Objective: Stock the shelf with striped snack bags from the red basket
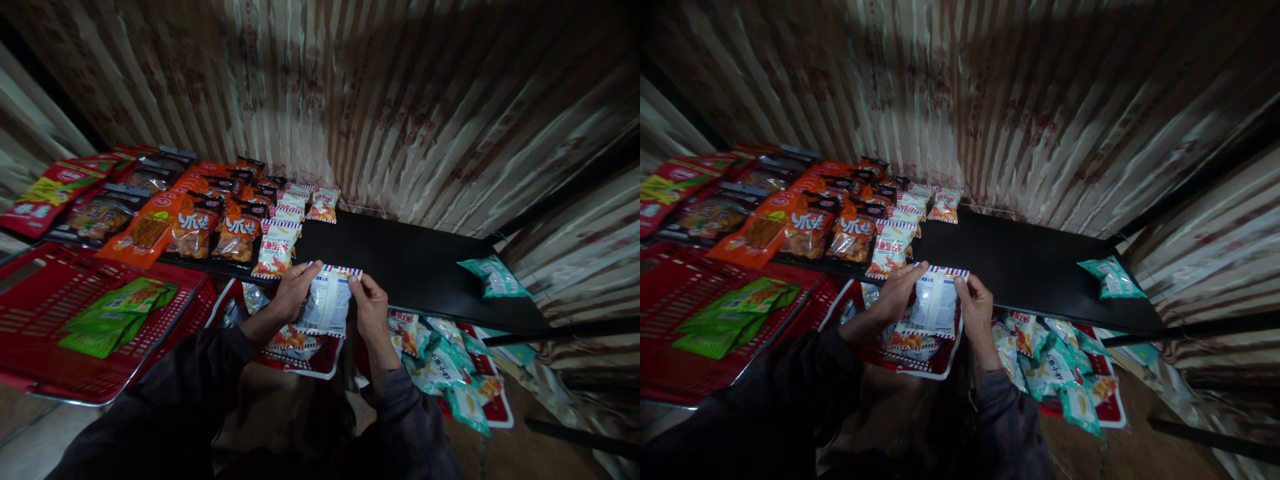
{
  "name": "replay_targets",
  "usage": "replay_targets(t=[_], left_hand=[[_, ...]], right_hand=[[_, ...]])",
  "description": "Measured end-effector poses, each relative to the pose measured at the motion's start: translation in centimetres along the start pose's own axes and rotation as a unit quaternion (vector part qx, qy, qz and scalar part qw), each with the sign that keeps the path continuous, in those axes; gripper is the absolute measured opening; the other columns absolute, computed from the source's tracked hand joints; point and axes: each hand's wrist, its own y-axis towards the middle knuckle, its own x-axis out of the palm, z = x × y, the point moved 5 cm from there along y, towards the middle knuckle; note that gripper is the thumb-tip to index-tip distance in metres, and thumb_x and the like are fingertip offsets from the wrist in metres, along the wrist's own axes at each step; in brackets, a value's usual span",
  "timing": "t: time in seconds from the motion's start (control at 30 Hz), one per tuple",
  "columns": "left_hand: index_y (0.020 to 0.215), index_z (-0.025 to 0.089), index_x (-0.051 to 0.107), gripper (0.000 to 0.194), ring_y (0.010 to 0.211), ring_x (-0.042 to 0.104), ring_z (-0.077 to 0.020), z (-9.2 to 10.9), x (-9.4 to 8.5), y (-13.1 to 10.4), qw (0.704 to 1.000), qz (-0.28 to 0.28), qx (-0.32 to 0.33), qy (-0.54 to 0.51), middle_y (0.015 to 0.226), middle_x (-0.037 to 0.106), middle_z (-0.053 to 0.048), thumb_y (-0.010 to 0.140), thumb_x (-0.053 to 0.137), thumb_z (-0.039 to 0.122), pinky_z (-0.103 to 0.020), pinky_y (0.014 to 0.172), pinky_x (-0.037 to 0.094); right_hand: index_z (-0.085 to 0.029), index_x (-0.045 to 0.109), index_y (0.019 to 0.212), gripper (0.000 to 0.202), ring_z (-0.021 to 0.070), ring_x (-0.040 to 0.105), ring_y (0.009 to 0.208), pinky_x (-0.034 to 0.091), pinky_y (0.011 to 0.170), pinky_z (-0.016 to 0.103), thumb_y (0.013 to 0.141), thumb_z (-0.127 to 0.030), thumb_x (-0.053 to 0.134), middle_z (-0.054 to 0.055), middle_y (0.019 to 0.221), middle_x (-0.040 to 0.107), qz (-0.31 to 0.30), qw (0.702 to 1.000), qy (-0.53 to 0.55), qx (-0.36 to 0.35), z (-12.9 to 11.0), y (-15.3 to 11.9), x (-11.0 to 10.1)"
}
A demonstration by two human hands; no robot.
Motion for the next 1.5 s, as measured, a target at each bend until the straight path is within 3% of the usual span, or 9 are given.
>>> replay_targets(t=[0.23, 0.33, 0.5, 0.7, 1.0, 1.17, 1.37, 1.5], left_hand=[[0.062, 0.019, 0.053, 0.04, 0.044, 0.045, -0.0091, -0.9, -0.5, 0.8, 1.0, 0.011, -0.01, -0.014, 0.05, 0.052, 0.005, 0.065, 0.073, 0.054, -0.022, 0.045, 0.034], [0.071, 0.019, 0.059, 0.037, 0.051, 0.052, -0.0107, -1.0, -0.2, 1.0, 0.999, -0.04, -0.013, -0.014, 0.058, 0.059, 0.003, 0.068, 0.071, 0.054, -0.022, 0.051, 0.041], [0.086, 0.02, 0.066, 0.032, 0.066, 0.062, -0.0147, -1.5, 0.5, 1.0, 0.993, -0.114, -0.028, -0.005, 0.076, 0.067, -0.001, 0.071, 0.072, 0.048, -0.026, 0.064, 0.048], [0.097, 0.018, 0.069, 0.037, 0.078, 0.065, -0.0176, -2.1, 0.8, 0.7, 0.988, -0.145, -0.046, 0.033, 0.089, 0.072, -0.005, 0.071, 0.074, 0.043, -0.026, 0.069, 0.048], [0.095, 0.014, 0.07, 0.049, 0.082, 0.067, -0.021, -2.3, 1.3, 0.0, 0.978, -0.188, -0.08, 0.038, 0.091, 0.073, -0.008, 0.061, 0.081, 0.048, -0.031, 0.075, 0.05], [0.09, 0.016, 0.071, 0.045, 0.079, 0.066, -0.0194, -2.0, 1.4, -0.1, 0.974, -0.202, -0.076, 0.069, 0.084, 0.073, -0.006, 0.06, 0.081, 0.049, -0.028, 0.07, 0.049], [0.088, 0.015, 0.069, 0.042, 0.074, 0.065, -0.0183, -2.5, 0.5, 0.4, 0.98, -0.154, -0.079, 0.1, 0.085, 0.072, -0.006, 0.062, 0.079, 0.046, -0.028, 0.066, 0.049], [0.091, 0.014, 0.067, 0.045, 0.071, 0.065, -0.0177, -1.8, -0.1, 0.9, 0.988, -0.118, -0.059, 0.078, 0.083, 0.072, -0.005, 0.063, 0.078, 0.047, -0.028, 0.065, 0.05]], right_hand=[[-0.018, 0.071, 0.079, 0.027, 0.0137, 0.056, 0.067, 0.046, 0.061, 0.025, 0.074, -0.045, 0.069, -0.002, 0.07, 0.066, 0.005, 1.0, -0.001, 0.004, -0.1, -0.1, 0.4], [-0.018, 0.07, 0.077, 0.027, 0.0119, 0.053, 0.063, 0.044, 0.059, 0.023, 0.071, -0.044, 0.071, -0.003, 0.068, 0.065, 0.03, 0.999, 0.029, 0.028, 0.1, 0.0, 0.2], [-0.016, 0.067, 0.068, 0.028, 0.0088, 0.048, 0.056, 0.04, 0.055, 0.021, 0.062, -0.042, 0.076, -0.005, 0.061, 0.06, 0.121, 0.988, 0.083, 0.054, 0.6, 0.5, -0.8], [-0.016, 0.066, 0.068, 0.031, 0.0085, 0.048, 0.054, 0.039, 0.054, 0.022, 0.059, -0.043, 0.078, -0.005, 0.06, 0.06, 0.15, 0.983, 0.09, 0.052, 0.4, 0.8, -1.7], [-0.017, 0.065, 0.068, 0.031, 0.009, 0.047, 0.054, 0.039, 0.054, 0.023, 0.059, -0.044, 0.077, -0.006, 0.059, 0.058, 0.154, 0.983, 0.082, 0.06, 0.4, 1.0, -2.1], [-0.017, 0.064, 0.066, 0.032, 0.0081, 0.042, 0.051, 0.034, 0.05, 0.022, 0.06, -0.046, 0.076, -0.007, 0.055, 0.053, 0.159, 0.983, 0.066, 0.059, 0.3, 0.9, -2.2], [-0.017, 0.064, 0.068, 0.037, 0.0084, 0.045, 0.053, 0.036, 0.051, 0.021, 0.063, -0.052, 0.075, -0.006, 0.058, 0.056, 0.117, 0.989, 0.063, 0.06, 0.6, 1.3, -1.8], [-0.02, 0.069, 0.085, 0.041, 0.0119, 0.056, 0.063, 0.044, 0.059, 0.023, 0.069, -0.058, 0.07, -0.002, 0.074, 0.067, 0.054, 0.994, 0.066, 0.069, 0.9, 1.2, -1.3]])
